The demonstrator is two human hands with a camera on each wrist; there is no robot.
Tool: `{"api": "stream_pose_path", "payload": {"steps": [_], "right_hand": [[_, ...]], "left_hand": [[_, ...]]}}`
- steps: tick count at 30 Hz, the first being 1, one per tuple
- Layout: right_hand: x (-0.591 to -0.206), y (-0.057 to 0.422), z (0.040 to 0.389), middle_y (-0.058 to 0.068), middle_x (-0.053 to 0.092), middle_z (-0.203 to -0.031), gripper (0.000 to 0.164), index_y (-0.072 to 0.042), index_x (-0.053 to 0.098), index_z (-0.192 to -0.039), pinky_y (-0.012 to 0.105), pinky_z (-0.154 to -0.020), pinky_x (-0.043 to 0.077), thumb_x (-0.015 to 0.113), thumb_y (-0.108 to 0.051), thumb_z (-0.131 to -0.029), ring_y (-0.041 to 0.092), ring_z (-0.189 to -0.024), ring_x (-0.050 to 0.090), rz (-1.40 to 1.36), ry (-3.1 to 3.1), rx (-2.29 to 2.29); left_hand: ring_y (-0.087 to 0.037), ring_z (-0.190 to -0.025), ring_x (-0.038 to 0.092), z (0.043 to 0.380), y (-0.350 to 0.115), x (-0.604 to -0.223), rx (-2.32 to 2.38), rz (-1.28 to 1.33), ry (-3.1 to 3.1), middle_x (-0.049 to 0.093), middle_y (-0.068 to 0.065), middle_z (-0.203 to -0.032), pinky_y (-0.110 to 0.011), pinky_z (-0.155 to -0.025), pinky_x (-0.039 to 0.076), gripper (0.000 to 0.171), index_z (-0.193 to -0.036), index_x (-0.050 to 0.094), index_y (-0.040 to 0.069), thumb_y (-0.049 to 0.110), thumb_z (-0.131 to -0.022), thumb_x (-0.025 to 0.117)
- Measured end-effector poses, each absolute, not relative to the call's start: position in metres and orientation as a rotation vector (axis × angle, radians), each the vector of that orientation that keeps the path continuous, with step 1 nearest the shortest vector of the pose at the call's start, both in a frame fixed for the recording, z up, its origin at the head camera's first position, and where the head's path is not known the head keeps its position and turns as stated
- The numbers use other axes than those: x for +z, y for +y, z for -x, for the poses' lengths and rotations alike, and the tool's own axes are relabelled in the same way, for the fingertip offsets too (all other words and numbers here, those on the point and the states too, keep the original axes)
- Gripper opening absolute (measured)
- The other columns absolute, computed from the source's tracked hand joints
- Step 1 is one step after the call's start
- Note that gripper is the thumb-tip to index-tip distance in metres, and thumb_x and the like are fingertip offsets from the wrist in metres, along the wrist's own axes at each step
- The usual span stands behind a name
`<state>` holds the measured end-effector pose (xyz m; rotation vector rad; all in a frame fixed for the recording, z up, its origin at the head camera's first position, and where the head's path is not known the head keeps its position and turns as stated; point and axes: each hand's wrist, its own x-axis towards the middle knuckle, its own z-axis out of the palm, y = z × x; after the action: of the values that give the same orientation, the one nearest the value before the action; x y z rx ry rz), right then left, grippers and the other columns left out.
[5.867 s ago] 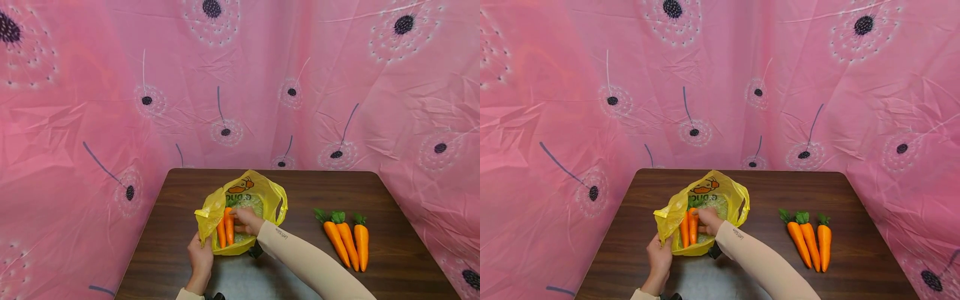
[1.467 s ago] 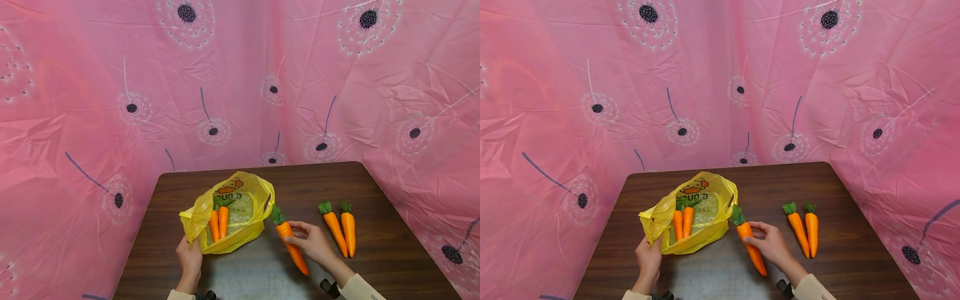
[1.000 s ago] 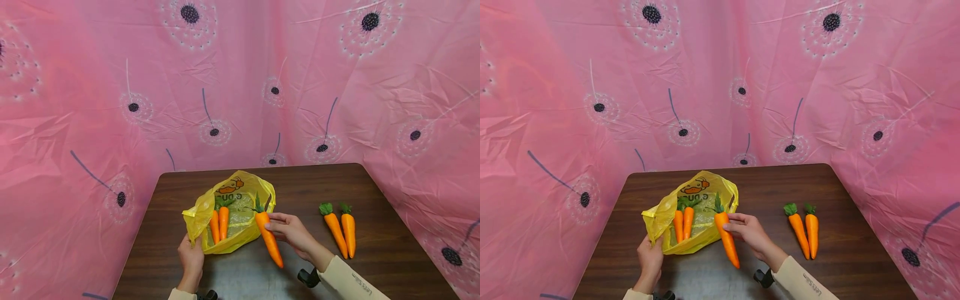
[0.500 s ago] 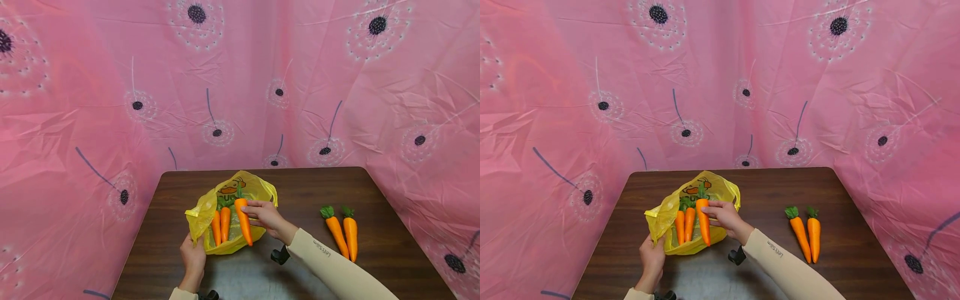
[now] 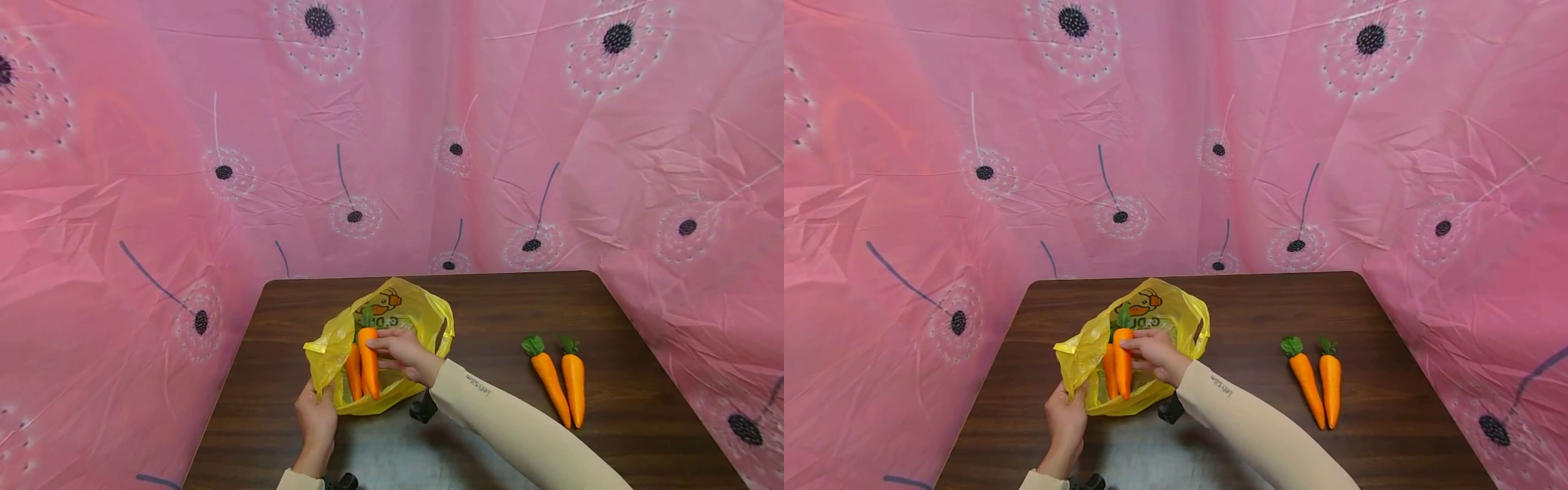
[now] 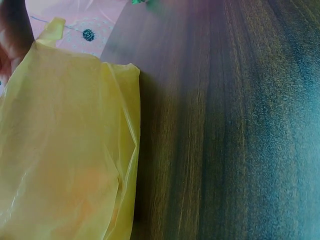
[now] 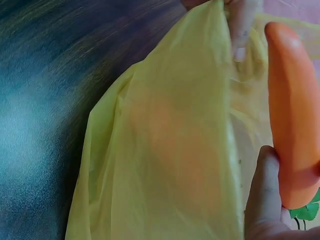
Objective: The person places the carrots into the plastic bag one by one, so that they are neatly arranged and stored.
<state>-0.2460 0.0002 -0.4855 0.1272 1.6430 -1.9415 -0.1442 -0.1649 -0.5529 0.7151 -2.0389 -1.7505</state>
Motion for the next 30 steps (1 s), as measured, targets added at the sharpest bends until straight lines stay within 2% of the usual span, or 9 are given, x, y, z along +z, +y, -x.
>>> {"api": "stream_pose_path", "payload": {"steps": [8,13,22,30], "right_hand": [[-0.498,-0.009,0.258,0.021,0.067,-0.122,0.050,0.008,0.052,-0.139,0.048,-0.088,0.057,0.070,-0.009,-0.096,0.038,-0.111,0.066,-0.175,1.702,-1.942],[-0.506,-0.009,0.264,0.024,0.063,-0.126,0.053,0.009,0.049,-0.140,0.048,-0.087,0.057,0.071,-0.007,-0.095,0.038,-0.110,0.066,-0.221,1.766,-1.932],[-0.518,-0.010,0.270,0.023,0.062,-0.124,0.052,0.007,0.049,-0.138,0.045,-0.086,0.058,0.072,-0.006,-0.094,0.030,-0.100,0.069,-0.288,1.880,-1.881],[-0.518,-0.008,0.271,0.025,0.062,-0.122,0.053,0.009,0.049,-0.137,0.045,-0.082,0.059,0.073,-0.003,-0.091,0.033,-0.098,0.069,-0.299,2.010,-1.815]], "left_hand": [[-0.035,-0.107,0.064,0.145,-0.167,-0.555,-1.761,-0.722,-2.029,0.068,-0.023,-0.119,-0.044,-0.088,0.056,0.027,-0.123,0.065,-0.008,-0.005,-0.096,0.062],[-0.035,-0.109,0.064,0.145,-0.169,-0.554,-1.778,-0.728,-2.030,0.067,-0.023,-0.121,-0.050,-0.091,0.054,0.028,-0.125,0.064,-0.007,-0.002,-0.098,0.062],[-0.036,-0.111,0.063,0.145,-0.168,-0.556,-1.788,-0.723,-2.030,0.067,-0.023,-0.122,-0.052,-0.093,0.053,0.029,-0.125,0.064,-0.008,-0.004,-0.097,0.061],[-0.037,-0.112,0.063,0.146,-0.169,-0.557,-1.769,-0.744,-2.033,0.068,-0.023,-0.121,-0.054,-0.094,0.052,0.028,-0.124,0.065,-0.007,-0.003,-0.097,0.063]]}}
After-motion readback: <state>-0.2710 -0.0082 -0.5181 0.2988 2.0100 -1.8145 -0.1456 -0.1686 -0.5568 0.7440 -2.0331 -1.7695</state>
